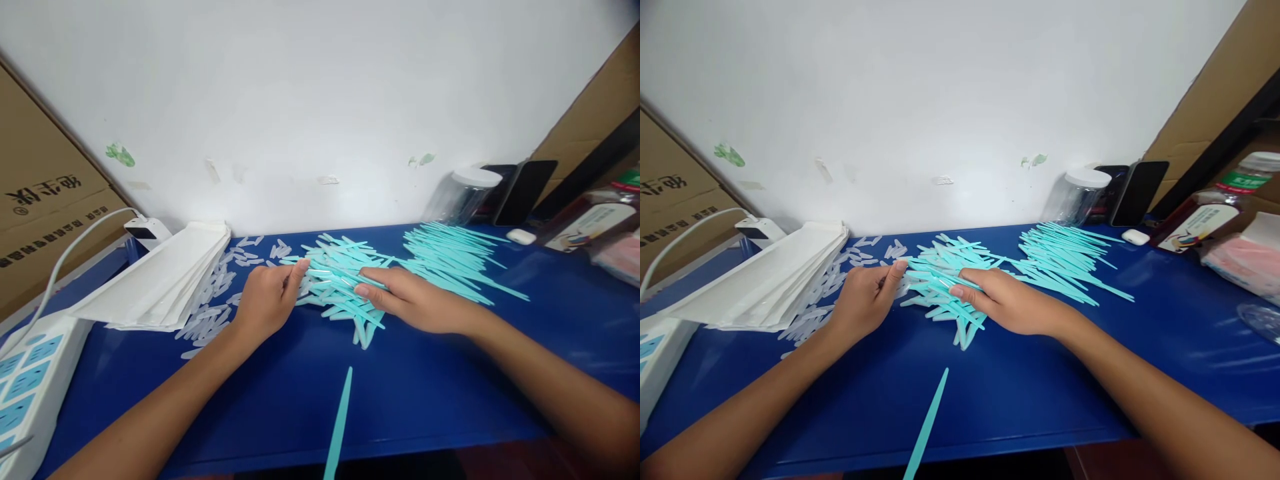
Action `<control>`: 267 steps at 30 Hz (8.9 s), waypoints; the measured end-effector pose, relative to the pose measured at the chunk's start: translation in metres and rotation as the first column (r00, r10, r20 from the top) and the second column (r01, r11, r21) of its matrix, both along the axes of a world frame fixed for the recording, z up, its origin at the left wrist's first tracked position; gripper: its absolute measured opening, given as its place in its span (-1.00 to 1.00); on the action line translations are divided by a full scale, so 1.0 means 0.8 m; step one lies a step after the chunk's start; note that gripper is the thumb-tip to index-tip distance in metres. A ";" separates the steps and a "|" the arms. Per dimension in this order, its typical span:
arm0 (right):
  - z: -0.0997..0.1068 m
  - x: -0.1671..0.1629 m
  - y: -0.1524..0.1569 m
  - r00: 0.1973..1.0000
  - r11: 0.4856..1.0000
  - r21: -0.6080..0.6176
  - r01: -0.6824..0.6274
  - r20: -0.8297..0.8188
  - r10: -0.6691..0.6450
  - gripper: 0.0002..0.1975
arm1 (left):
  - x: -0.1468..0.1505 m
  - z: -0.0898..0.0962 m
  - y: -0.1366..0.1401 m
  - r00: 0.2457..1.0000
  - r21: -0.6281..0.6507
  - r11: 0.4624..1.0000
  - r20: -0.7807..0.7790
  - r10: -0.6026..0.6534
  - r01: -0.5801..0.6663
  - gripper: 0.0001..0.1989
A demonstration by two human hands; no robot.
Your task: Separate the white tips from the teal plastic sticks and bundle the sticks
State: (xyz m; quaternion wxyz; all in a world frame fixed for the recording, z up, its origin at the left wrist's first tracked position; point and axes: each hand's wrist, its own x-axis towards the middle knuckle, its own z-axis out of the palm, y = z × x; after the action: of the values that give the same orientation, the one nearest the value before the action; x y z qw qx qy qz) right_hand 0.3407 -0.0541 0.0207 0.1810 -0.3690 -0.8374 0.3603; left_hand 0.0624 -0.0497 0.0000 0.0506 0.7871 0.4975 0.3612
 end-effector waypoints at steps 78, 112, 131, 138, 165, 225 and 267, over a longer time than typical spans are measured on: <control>-0.002 -0.019 -0.026 0.978 0.991 0.133 0.028 0.201 -0.055 -0.54 | 0.027 -0.008 -0.015 0.695 -0.385 0.882 0.712 0.098 0.271 -0.26; -0.007 -0.014 -0.020 0.979 0.977 0.205 0.064 0.177 -0.101 -0.56 | 0.014 -0.007 -0.007 0.756 -0.439 0.795 0.654 -0.036 0.418 -0.27; 0.011 -0.002 -0.009 0.992 0.985 -0.123 -0.124 -0.015 0.123 -0.52 | 0.009 0.005 0.005 0.649 -0.599 0.587 0.744 0.158 0.544 -0.13; 0.009 0.007 -0.008 0.993 0.916 -0.385 -0.116 -0.031 0.112 -0.45 | -0.005 -0.007 0.003 0.836 -0.506 0.764 0.542 -0.079 0.400 -0.09; 0.023 0.029 -0.004 0.949 0.867 -0.434 -0.246 0.075 0.307 -0.54 | -0.032 0.020 0.004 0.818 -0.817 -0.209 0.565 -0.108 0.537 0.10; 0.027 0.044 0.002 0.985 0.906 -0.412 -0.097 0.090 0.146 -0.52 | -0.027 0.035 0.000 0.791 -0.784 0.145 0.565 -0.233 0.603 -0.36; 0.010 0.023 0.009 0.996 0.988 -0.150 0.049 -0.065 -0.059 -0.55 | 0.009 0.019 -0.014 0.696 -0.584 0.524 0.718 -0.023 0.620 -0.66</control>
State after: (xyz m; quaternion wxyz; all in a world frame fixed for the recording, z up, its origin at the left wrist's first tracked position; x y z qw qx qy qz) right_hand 0.3592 -0.0472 0.0284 0.1917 -0.3912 -0.7913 0.4289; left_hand 0.0697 -0.0609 0.0150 0.6301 0.5900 0.3878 0.3232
